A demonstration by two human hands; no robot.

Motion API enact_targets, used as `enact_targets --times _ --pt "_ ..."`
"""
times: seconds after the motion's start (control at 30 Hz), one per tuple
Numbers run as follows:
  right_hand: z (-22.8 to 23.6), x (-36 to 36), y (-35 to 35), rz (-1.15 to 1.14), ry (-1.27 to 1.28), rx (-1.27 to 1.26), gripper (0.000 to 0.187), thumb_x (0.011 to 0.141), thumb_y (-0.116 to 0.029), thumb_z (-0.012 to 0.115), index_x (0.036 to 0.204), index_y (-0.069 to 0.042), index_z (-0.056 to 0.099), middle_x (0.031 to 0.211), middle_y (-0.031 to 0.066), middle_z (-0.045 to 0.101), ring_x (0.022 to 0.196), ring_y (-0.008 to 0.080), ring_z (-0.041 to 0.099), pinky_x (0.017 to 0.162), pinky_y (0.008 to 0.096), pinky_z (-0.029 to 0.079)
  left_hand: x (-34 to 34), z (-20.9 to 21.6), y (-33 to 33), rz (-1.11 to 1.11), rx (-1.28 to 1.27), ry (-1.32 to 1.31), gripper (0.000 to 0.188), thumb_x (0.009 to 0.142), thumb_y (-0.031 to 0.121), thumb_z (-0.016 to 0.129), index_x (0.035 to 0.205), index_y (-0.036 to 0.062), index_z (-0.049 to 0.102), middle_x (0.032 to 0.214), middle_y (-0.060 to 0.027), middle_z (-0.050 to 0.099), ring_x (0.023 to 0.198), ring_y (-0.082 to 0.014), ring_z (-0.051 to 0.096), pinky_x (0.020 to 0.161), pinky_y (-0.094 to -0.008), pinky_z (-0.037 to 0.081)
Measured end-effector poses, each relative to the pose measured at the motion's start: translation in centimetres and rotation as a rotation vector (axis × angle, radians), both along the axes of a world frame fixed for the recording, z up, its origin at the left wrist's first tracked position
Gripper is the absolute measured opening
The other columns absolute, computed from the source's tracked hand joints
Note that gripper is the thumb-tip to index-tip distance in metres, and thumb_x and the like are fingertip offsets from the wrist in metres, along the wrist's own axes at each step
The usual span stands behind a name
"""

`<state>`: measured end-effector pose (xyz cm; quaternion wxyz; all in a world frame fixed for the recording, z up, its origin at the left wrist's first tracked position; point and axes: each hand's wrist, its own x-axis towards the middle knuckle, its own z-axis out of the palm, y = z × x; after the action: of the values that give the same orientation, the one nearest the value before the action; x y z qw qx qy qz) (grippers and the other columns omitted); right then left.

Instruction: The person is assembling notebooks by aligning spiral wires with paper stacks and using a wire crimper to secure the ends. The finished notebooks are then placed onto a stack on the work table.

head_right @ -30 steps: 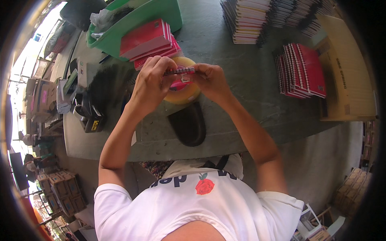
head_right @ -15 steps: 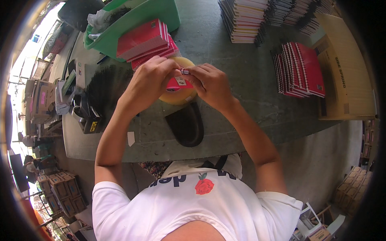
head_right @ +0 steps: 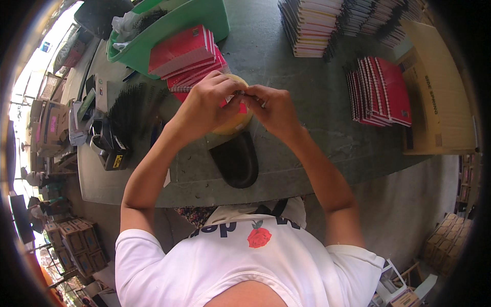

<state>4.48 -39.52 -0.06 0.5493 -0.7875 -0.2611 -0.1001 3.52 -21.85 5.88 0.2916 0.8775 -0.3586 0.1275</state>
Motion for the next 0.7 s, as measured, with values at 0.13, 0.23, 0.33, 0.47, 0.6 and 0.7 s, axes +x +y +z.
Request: enact_targets --times 0.13,0.23,0.33,0.47,0.6,0.7 --pt "0.6 -0.5 0.3 -0.047 -0.034 -0.032 0.016 0.081 -0.01 0.066 0.095 -0.003 0.065 0.074 0.0119 0.065 0.056 0.0164 0.061 0.053 0.0285 0.047 -0.4 -0.5 -0.9 0.046 0.004 -0.149 0.024 0.071 -0.002 0.061 0.095 -0.0002 0.059 0.088 -0.014 0.061 0.082 -0.0323 0.057 0.075 -0.0397 0.049" --pt "0.0 -0.6 0.0 -0.03 -0.085 -0.005 0.017 0.08 -0.01 0.066 0.096 -0.004 0.065 0.076 0.0122 0.065 0.059 0.0203 0.062 0.055 0.0297 0.047 -0.6 0.0 -0.8 0.033 -0.046 -0.119 0.023 0.07 -0.003 0.061 0.093 0.0004 0.059 0.087 -0.0137 0.06 0.079 -0.0322 0.057 0.072 -0.0396 0.048" --pt "0.3 -0.6 -0.3 0.011 -0.183 0.002 0.019 0.079 -0.003 0.066 0.097 -0.003 0.066 0.078 0.0101 0.065 0.065 0.0158 0.062 0.057 0.0276 0.048 -0.8 0.7 -0.5 0.035 -0.075 -0.088 0.023 0.066 0.0 0.065 0.087 0.0018 0.058 0.084 -0.0121 0.058 0.08 -0.0315 0.056 0.072 -0.0396 0.047" --pt "0.2 -0.2 0.6 0.046 -0.325 -0.033 0.02 0.077 -0.002 0.068 0.097 -0.003 0.065 0.077 0.0094 0.065 0.068 0.0173 0.063 0.057 0.0287 0.049 -0.8 0.3 -0.4 0.14 -0.058 -0.05 0.023 0.065 0.002 0.067 0.085 0.0049 0.058 0.084 -0.0103 0.057 0.081 -0.0304 0.055 0.071 -0.0391 0.047" --pt "-0.2 -0.1 -0.8 -0.001 -0.195 0.008 0.02 0.079 -0.009 0.069 0.097 -0.003 0.065 0.08 0.0085 0.066 0.07 0.0161 0.063 0.06 0.0299 0.05 -0.9 1.7 -0.2 0.154 -0.023 0.049 0.019 0.07 0.002 0.066 0.088 0.0034 0.059 0.081 -0.0124 0.058 0.076 -0.03 0.057 0.068 -0.0384 0.047" --pt "1.0 -0.4 -2.5 -0.165 -0.03 0.095 0.024 0.082 -0.017 0.068 0.101 -0.004 0.064 0.081 0.0069 0.066 0.073 0.0139 0.063 0.064 0.0287 0.05 -0.8 1.8 1.6 0.338 0.061 0.124 0.02 0.074 0.004 0.068 0.092 0.0012 0.059 0.081 -0.0146 0.06 0.072 -0.0288 0.06 0.065 -0.0354 0.047"
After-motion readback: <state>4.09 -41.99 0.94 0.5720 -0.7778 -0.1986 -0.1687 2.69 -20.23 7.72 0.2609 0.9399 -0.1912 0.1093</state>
